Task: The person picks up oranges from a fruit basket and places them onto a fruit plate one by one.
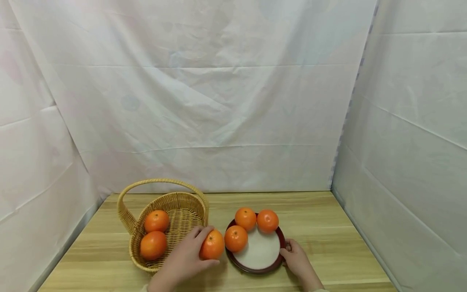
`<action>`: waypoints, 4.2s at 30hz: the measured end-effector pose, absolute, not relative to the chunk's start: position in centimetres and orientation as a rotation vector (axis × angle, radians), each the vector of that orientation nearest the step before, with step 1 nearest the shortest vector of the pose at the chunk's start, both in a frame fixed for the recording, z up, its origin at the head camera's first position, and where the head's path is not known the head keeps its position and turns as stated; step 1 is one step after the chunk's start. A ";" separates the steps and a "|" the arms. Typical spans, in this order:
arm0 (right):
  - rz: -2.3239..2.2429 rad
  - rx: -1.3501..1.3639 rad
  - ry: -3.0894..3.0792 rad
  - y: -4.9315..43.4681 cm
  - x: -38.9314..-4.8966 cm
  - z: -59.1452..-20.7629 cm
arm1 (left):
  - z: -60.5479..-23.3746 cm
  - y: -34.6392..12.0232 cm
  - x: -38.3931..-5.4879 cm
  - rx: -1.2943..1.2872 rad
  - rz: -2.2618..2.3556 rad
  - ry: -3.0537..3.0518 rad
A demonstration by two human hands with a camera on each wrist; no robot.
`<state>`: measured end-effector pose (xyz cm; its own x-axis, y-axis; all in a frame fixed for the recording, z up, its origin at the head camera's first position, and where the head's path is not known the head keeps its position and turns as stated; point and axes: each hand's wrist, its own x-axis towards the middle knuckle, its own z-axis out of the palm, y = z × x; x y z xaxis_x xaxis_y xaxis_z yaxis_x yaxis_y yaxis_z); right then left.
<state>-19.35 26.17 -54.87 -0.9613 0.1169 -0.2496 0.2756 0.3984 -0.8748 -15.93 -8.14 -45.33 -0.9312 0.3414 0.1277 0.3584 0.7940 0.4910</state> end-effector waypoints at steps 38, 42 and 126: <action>-1.623 0.356 2.491 26.2 -19.3 -54.9 | -49.4 -1.2 -14.8 -0.855 -0.766 -3.083; -1.621 0.367 2.486 26.2 -19.3 -55.0 | -49.7 -0.8 -14.9 -0.800 -0.848 -3.070; -1.660 0.341 2.462 26.2 -19.2 -54.5 | -51.1 -0.9 -18.1 -0.610 -0.737 -2.943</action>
